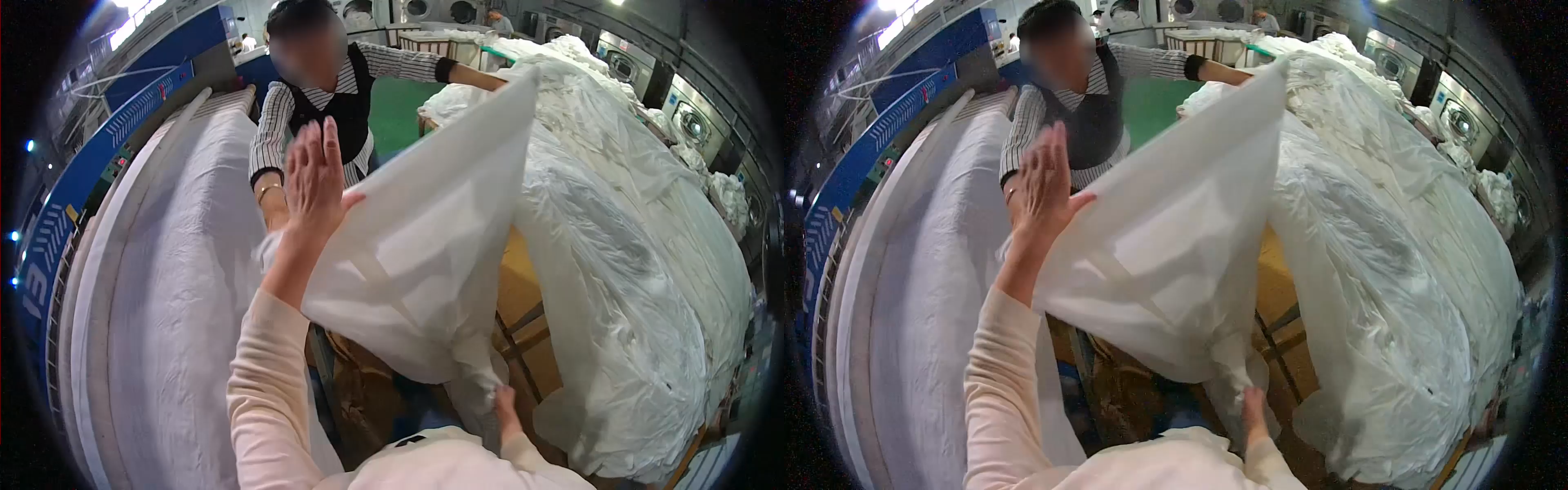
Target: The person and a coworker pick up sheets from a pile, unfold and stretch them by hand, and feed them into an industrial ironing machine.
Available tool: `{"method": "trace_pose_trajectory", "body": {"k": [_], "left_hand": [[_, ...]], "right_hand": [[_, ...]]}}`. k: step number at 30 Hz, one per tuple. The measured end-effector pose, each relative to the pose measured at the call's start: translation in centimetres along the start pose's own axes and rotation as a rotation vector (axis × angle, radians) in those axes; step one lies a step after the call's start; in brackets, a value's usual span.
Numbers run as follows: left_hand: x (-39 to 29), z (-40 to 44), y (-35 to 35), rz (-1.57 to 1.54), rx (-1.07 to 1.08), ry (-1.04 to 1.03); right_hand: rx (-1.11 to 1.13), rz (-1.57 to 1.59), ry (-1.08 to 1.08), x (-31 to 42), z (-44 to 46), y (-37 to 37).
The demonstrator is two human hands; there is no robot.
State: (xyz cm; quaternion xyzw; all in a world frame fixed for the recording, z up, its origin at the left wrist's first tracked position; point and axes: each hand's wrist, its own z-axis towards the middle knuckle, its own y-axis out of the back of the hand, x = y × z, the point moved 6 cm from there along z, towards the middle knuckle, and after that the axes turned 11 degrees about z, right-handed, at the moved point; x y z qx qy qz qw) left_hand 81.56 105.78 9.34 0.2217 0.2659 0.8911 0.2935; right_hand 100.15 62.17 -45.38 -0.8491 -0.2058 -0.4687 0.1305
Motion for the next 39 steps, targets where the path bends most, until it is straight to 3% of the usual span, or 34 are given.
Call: {"method": "trace_pose_trajectory", "body": {"k": [2,3,5,8,11,12,13,17,18,22,25,28,31,34,39], "left_hand": [[1.6,-2.7,-9.5,-0.260,0.504,0.082],[0.2,-4.7,-11.0,-0.427,0.861,0.095],[-3.0,-10.4,-12.4,-0.922,1.311,0.197],[-5.8,-11.4,-6.3,-1.227,1.526,-0.055],[-3.6,-8.5,0.2,-1.586,1.278,-0.189],[-2.8,-7.2,2.3,-1.539,1.188,-0.291],[-2.7,-6.5,3.9,-1.611,1.059,-0.269],[-2.3,-5.9,6.5,-1.642,1.103,-0.105],[-2.8,-8.2,5.2,-1.703,0.980,0.016],[-2.2,-13.9,2.3,-1.305,0.939,0.254],[-2.7,-15.5,1.4,-1.114,1.082,0.335],[-3.4,-16.2,0.2,-1.124,1.143,0.335],[-3.4,-15.1,0.3,-1.232,0.944,0.367],[-3.1,-14.5,1.1,-1.359,0.896,0.451],[-1.9,-13.1,3.3,-1.098,0.693,0.521]], "right_hand": [[-0.260,0.396,-0.357,-4.7,5.0,-4.3],[-0.252,0.480,-0.408,-4.6,6.4,-7.4],[-0.019,0.446,-0.328,-0.8,9.7,-15.0],[0.224,0.367,-0.110,9.1,12.8,-26.2],[0.375,0.265,0.186,22.4,12.9,-37.2],[0.421,0.237,0.305,27.4,12.5,-40.7],[0.467,0.206,0.431,32.3,11.7,-43.9],[0.582,0.093,0.956,51.7,5.2,-54.4],[0.587,0.063,1.076,56.0,3.4,-56.5],[0.559,-0.108,1.336,67.0,-1.5,-63.0],[0.525,-0.173,1.386,69.8,-2.0,-64.6],[0.502,-0.201,1.410,71.5,-1.6,-65.0],[0.493,-0.215,1.423,72.3,-1.2,-65.1],[0.491,-0.204,1.448,72.6,-1.0,-65.1],[0.491,-0.163,1.448,70.5,-0.4,-64.5]]}}
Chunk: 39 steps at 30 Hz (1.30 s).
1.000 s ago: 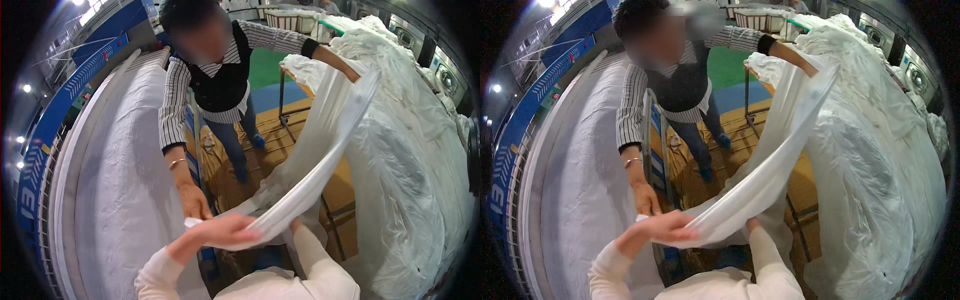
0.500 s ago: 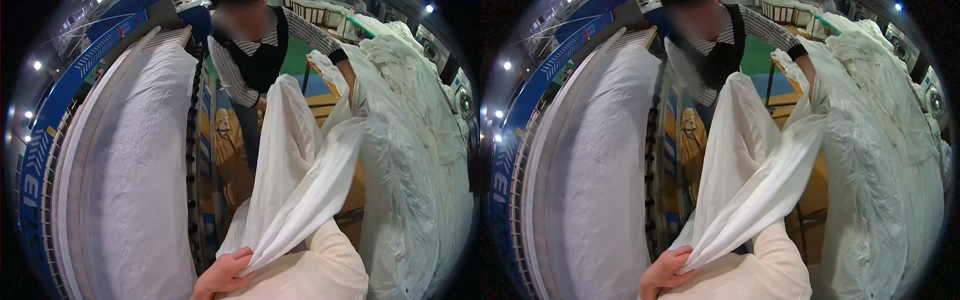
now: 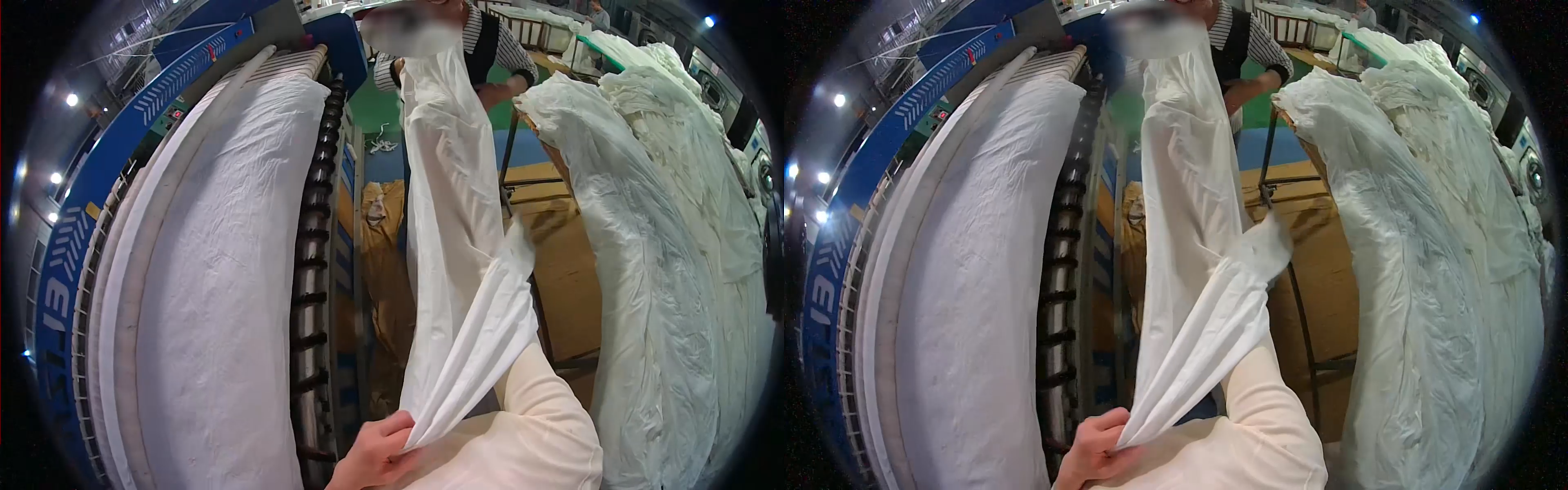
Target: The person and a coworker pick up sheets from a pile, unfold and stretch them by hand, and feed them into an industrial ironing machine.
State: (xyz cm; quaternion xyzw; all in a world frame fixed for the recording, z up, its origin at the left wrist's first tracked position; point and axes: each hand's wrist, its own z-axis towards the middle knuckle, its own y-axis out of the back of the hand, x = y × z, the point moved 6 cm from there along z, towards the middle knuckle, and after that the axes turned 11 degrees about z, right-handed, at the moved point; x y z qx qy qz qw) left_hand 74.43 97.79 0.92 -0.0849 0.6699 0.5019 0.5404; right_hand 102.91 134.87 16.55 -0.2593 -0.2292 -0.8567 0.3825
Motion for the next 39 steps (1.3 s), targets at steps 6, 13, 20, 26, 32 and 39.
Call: {"method": "trace_pose_trajectory", "body": {"k": [6,13,20,26,32,39], "left_hand": [[-2.4,-2.9,5.2,0.339,-0.699,-0.157],[-3.4,-9.0,13.0,0.638,-1.239,-0.057],[-8.0,-12.7,16.0,1.278,-1.536,-0.272],[-13.5,-12.5,21.0,1.460,-1.488,-0.453],[-22.5,-5.9,18.1,0.827,-1.900,-0.205],[-30.2,-3.0,20.2,1.815,-1.443,-0.368]], "right_hand": [[-0.020,0.110,-0.140,-3.1,-16.5,-2.7],[0.119,0.250,-0.436,-4.1,-43.3,-6.4],[0.335,0.496,-0.658,0.5,-58.6,-2.4],[0.157,0.089,-0.555,-5.6,-53.7,4.3],[0.160,0.062,-0.275,-3.7,-43.3,-2.0],[0.152,0.228,-0.458,-10.5,-36.4,-8.6]]}}
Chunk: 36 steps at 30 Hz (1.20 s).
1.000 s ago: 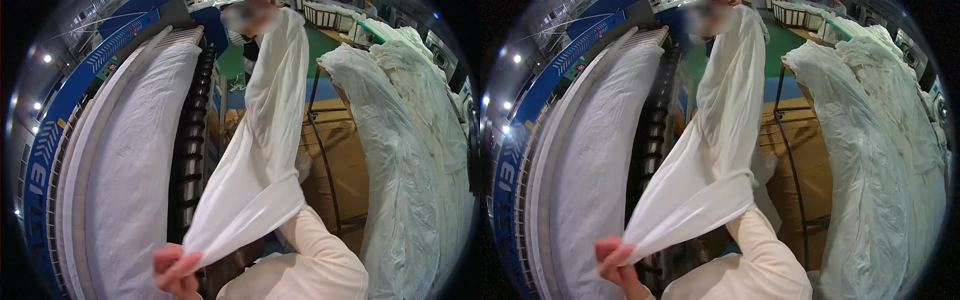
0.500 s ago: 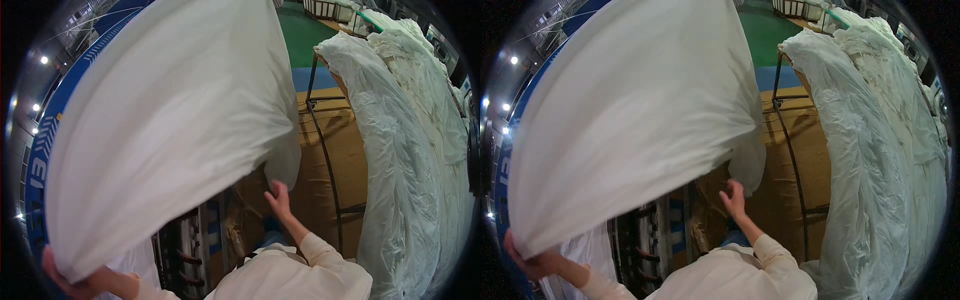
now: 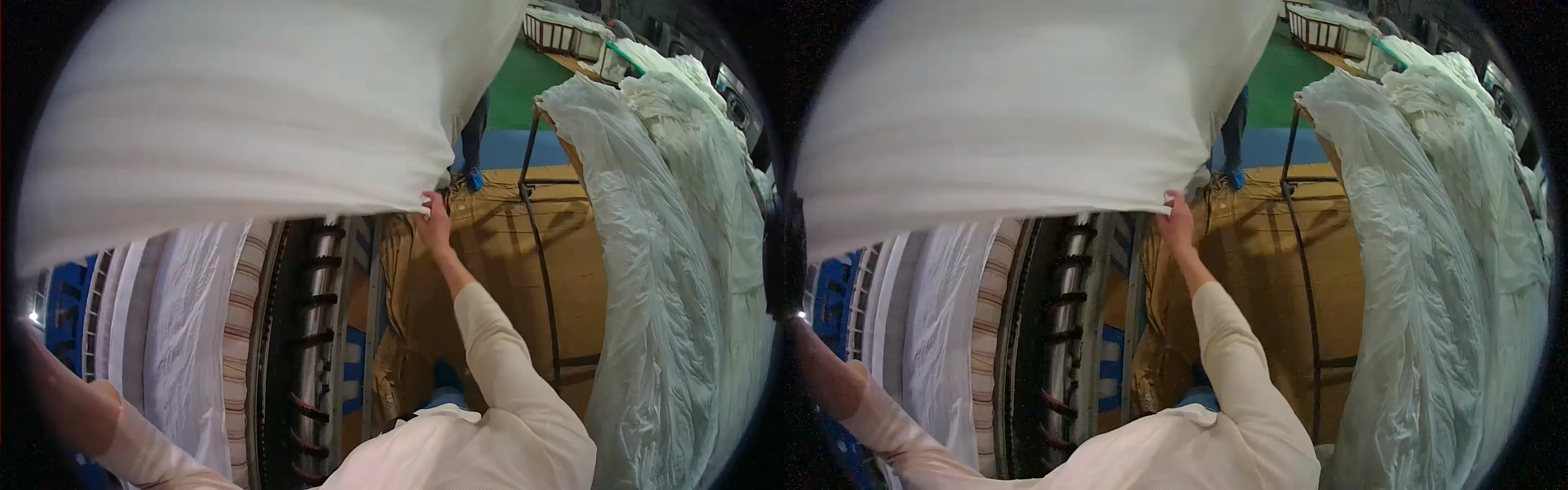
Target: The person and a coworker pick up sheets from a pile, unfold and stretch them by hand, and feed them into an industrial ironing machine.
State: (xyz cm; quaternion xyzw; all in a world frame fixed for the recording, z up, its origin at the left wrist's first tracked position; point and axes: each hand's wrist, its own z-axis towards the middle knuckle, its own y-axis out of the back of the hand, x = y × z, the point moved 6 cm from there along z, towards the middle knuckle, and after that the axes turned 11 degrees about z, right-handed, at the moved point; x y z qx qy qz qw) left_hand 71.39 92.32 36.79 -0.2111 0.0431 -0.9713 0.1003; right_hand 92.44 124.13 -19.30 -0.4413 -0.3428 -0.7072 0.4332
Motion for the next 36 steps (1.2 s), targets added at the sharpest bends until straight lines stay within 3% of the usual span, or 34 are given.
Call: {"method": "trace_pose_trajectory", "body": {"k": [2,4,5,6,7,8,9,12,15,17,20,21,23,25,28,31,33,34,36], "left_hand": [[1.2,0.4,-1.1,-0.169,0.088,0.267],[3.7,1.4,-3.1,-0.383,0.037,0.324],[4.4,1.2,-3.7,-0.415,0.003,0.306],[5.4,1.0,-4.4,-0.445,-0.020,0.296],[6.1,0.6,-4.9,-0.473,-0.047,0.282],[6.5,0.1,-5.5,-0.504,-0.080,0.263],[6.9,-0.6,-5.9,-0.535,-0.113,0.249],[7.3,-2.7,-6.6,-0.626,-0.238,0.208],[7.7,-4.6,-6.6,-0.704,-0.372,0.193],[8.4,-5.5,-6.3,-0.740,-0.449,0.209],[10.1,-6.5,-3.9,-0.632,-0.412,0.273],[10.6,-6.8,-2.8,-0.588,-0.389,0.275],[13.4,-7.5,-4.4,-0.644,-0.322,0.299],[16.1,-9.0,-7.4,-0.714,-0.231,0.361],[15.9,-13.2,-6.9,-0.638,-0.087,0.459],[13.2,-14.0,-0.4,-0.777,-0.078,0.527],[12.0,-15.9,2.0,-0.914,-0.021,0.607],[10.4,-19.6,3.2,-1.002,0.027,0.756],[9.0,-23.6,3.8,-1.131,0.104,0.824]], "right_hand": [[-0.013,0.162,0.045,0.9,0.3,0.7],[-0.057,0.452,0.155,1.6,-0.1,1.9],[-0.127,0.486,0.122,0.9,-2.1,3.0],[-0.060,0.506,-0.152,-0.6,-3.8,5.0],[-0.138,0.623,-0.127,-0.5,-5.8,7.7],[-0.178,0.676,0.038,-1.3,-8.7,11.3],[-0.365,0.749,-0.259,0.8,-11.5,15.0],[-0.599,0.281,0.122,10.6,-18.0,29.4],[-0.834,-0.405,0.483,27.7,-23.4,41.5],[-0.963,-0.534,0.569,38.3,-25.3,46.4],[-1.077,-0.370,0.598,49.6,-23.7,49.8],[-0.857,-0.898,0.760,53.4,-21.5,52.3],[-0.719,-1.026,0.754,57.7,-20.3,45.1],[-0.528,-0.942,0.616,57.3,-17.7,46.5],[-0.424,-1.033,0.779,53.0,-19.3,41.8],[-0.426,-0.899,0.969,47.3,-22.7,36.6],[-0.505,-0.864,0.573,45.2,-25.3,32.3],[-0.513,-0.790,0.491,42.1,-27.6,31.2],[-0.521,-0.694,0.377,38.0,-30.3,31.1]]}}
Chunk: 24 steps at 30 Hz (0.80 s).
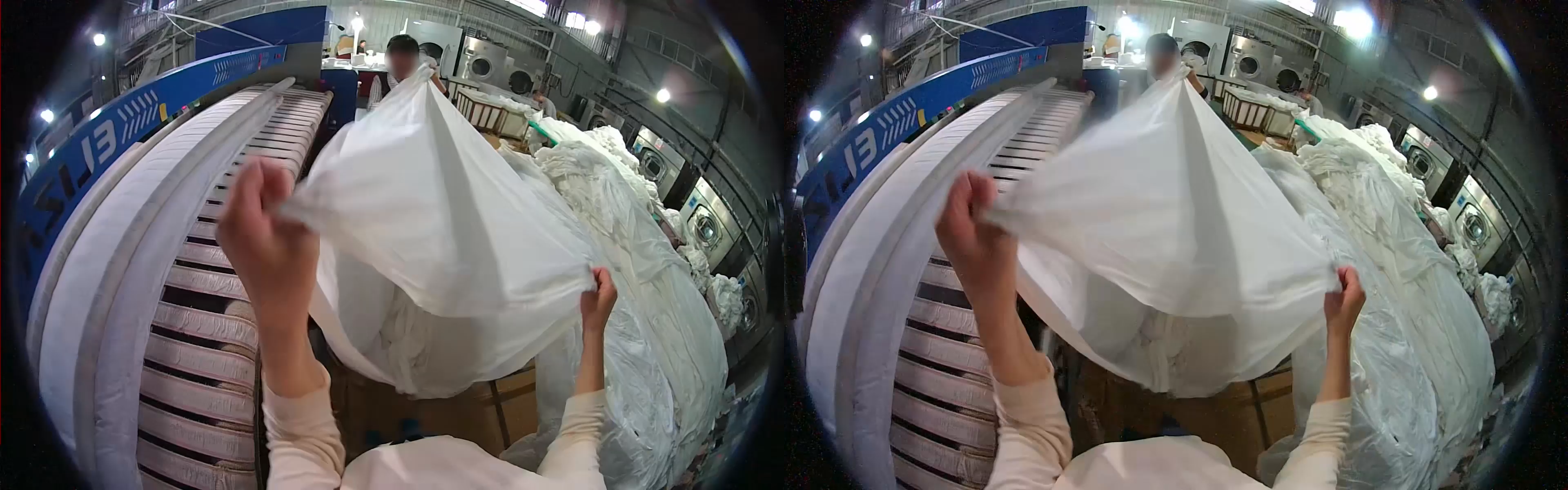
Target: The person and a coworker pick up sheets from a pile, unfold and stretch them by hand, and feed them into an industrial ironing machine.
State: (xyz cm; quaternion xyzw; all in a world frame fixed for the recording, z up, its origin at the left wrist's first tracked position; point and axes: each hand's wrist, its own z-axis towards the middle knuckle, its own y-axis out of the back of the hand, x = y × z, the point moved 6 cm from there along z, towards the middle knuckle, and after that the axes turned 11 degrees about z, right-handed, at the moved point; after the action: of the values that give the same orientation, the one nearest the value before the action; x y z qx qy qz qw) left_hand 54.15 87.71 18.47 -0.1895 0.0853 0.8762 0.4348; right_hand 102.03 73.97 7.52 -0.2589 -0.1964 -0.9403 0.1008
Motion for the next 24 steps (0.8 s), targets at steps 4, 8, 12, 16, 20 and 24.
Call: {"method": "trace_pose_trajectory", "body": {"k": [4,8,12,16,20,24], "left_hand": [[1.6,-5.9,1.5,-0.014,0.205,0.245],[4.7,-13.6,1.2,0.213,0.435,0.256],[8.0,-22.6,0.2,0.162,0.495,0.398],[7.7,-28.7,0.5,-0.061,0.676,0.841],[1.0,-28.3,-1.5,-0.232,0.733,0.869],[-7.3,-24.8,-2.5,-0.317,0.640,0.890]], "right_hand": [[-0.053,0.096,-0.108,-7.7,-5.4,2.5],[-0.210,0.225,-0.351,-14.1,-11.0,7.8],[-0.174,0.103,-0.356,-17.3,-16.5,12.4],[-0.103,-0.050,-0.404,-21.6,-22.2,15.9],[-0.139,0.159,-0.606,-27.3,-27.3,17.7],[0.159,-0.100,-0.635,-30.9,-30.6,18.2]]}}
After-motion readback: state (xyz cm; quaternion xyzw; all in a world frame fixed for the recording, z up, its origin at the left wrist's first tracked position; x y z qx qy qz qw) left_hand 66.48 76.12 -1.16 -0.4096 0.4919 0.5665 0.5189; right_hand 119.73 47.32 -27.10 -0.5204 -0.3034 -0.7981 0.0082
